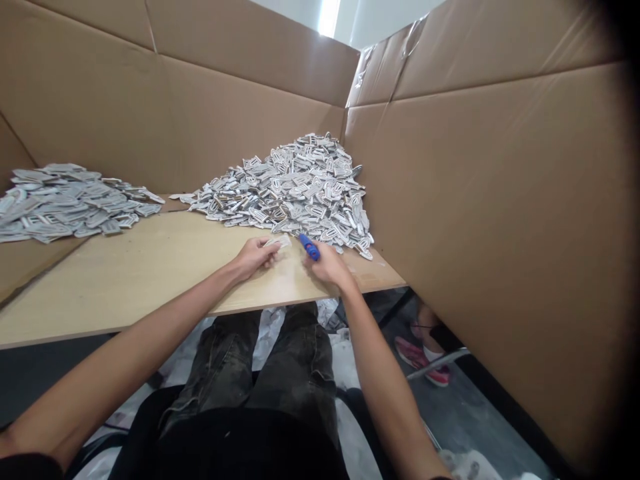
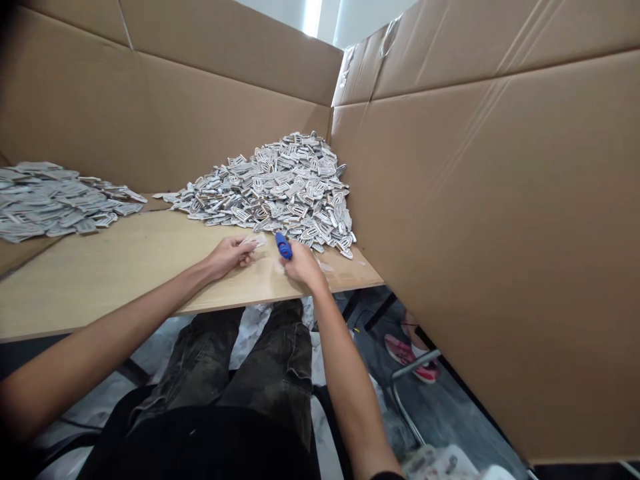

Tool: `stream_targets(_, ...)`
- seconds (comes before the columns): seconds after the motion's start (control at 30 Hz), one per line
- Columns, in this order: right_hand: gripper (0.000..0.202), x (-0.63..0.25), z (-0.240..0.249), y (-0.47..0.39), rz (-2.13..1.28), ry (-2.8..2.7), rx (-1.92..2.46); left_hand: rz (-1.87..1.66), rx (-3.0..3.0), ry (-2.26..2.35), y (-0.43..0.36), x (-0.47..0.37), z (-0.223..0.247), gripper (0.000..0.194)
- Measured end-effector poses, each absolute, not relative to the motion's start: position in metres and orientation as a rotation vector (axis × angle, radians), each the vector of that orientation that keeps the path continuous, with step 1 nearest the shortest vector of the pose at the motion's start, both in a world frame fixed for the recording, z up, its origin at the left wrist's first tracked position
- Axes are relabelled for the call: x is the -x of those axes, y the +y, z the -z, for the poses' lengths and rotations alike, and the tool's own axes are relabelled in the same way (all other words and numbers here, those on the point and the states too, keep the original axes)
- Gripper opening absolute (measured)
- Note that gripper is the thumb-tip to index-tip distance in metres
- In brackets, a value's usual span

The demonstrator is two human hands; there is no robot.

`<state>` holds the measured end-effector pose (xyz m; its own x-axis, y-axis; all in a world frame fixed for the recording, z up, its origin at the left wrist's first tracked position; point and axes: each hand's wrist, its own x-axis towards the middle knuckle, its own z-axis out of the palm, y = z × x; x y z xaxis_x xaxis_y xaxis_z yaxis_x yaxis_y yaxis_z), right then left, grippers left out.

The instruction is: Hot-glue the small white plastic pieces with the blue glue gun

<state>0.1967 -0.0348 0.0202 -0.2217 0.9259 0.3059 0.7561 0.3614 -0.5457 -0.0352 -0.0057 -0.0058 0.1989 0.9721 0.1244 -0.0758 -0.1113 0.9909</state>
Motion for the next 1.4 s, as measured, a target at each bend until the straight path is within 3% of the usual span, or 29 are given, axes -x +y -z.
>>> stream_targets(0.13, 0.014, -0.2, -0.022, -0.031, -0.502, -1.83, 1.216, -1.194, -1.391, 1.004, -0.006, 0.038, 0.005, 0.032)
stream_targets(0.37, 0.017, -0.184, -0.024, -0.036, -0.421, -1.841, 0.97, -1.063, -1.298, 0.701, -0.009, 0.031, 0.011, 0.034)
stream_targets(0.97, 0.012, -0.165, -0.021, -0.042, -0.212, -2.028, 1.022, -0.939, -1.509, 0.659, -0.019, 0.033, 0.003, 0.043)
stream_targets(1.4, 0.012, -0.164, -0.016, -0.04, -0.19, -1.988, 1.037, -0.904, -1.529, 0.651, -0.017, 0.034, 0.004, 0.034)
